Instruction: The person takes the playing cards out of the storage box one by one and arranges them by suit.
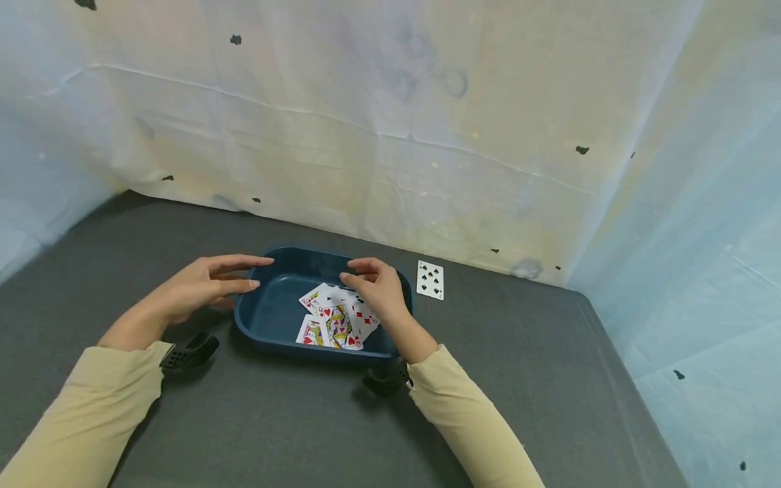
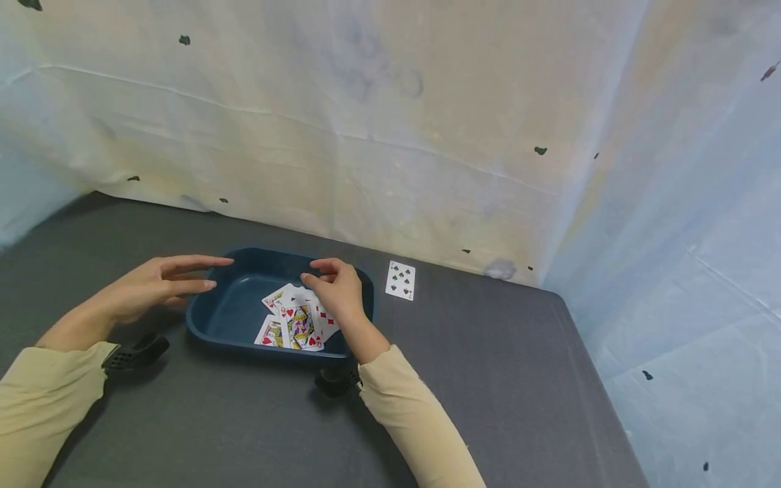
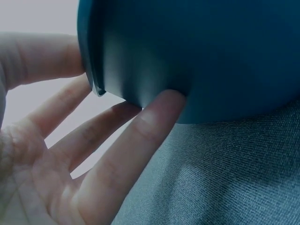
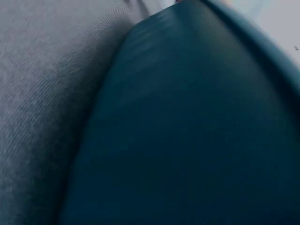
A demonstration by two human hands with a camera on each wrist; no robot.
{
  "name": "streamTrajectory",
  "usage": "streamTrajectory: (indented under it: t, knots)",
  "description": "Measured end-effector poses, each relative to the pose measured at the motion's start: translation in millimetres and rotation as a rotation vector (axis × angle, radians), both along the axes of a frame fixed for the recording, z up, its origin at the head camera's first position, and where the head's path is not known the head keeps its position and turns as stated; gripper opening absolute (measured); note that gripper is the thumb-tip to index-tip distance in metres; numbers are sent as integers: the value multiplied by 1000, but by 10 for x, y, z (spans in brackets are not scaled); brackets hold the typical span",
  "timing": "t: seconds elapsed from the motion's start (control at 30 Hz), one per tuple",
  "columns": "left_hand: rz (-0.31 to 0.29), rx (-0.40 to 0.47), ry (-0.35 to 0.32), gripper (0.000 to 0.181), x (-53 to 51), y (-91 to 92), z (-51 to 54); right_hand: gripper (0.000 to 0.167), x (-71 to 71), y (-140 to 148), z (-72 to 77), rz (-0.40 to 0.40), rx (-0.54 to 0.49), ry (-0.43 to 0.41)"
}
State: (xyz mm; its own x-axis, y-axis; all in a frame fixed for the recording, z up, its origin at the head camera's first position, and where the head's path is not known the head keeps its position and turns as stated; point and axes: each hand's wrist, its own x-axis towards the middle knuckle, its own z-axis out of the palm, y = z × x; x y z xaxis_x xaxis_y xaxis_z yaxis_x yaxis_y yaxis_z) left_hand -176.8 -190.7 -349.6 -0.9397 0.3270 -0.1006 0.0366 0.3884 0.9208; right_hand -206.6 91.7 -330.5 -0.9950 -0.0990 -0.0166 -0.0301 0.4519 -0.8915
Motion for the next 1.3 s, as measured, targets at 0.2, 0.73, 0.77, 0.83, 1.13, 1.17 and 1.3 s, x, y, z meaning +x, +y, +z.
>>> streamTrajectory:
  t: [0.2,0.73,0.77,0.83,1.13,1.17,1.3]
  knots:
    - [6,-5,-10,58,3,0,8,32,-14,-56,-86,33,159,-35]
    - [4,9,0,57,-10,-17,-29,65,-13,-123,-169,231,551,-61]
    - [4,8,2,57,-10,-18,-28,65,-10,-129,-168,228,572,-60]
    - [8,5,5,57,-10,-19,-28,60,-5,-134,-172,218,593,-54]
    - [13,-1,14,57,-8,-31,-23,46,3,-137,-150,194,647,-89]
    - [13,0,15,57,-8,-33,-23,47,3,-135,-144,193,638,-90]
    - [14,-1,12,57,-10,-36,-21,46,12,-116,-130,180,515,-114]
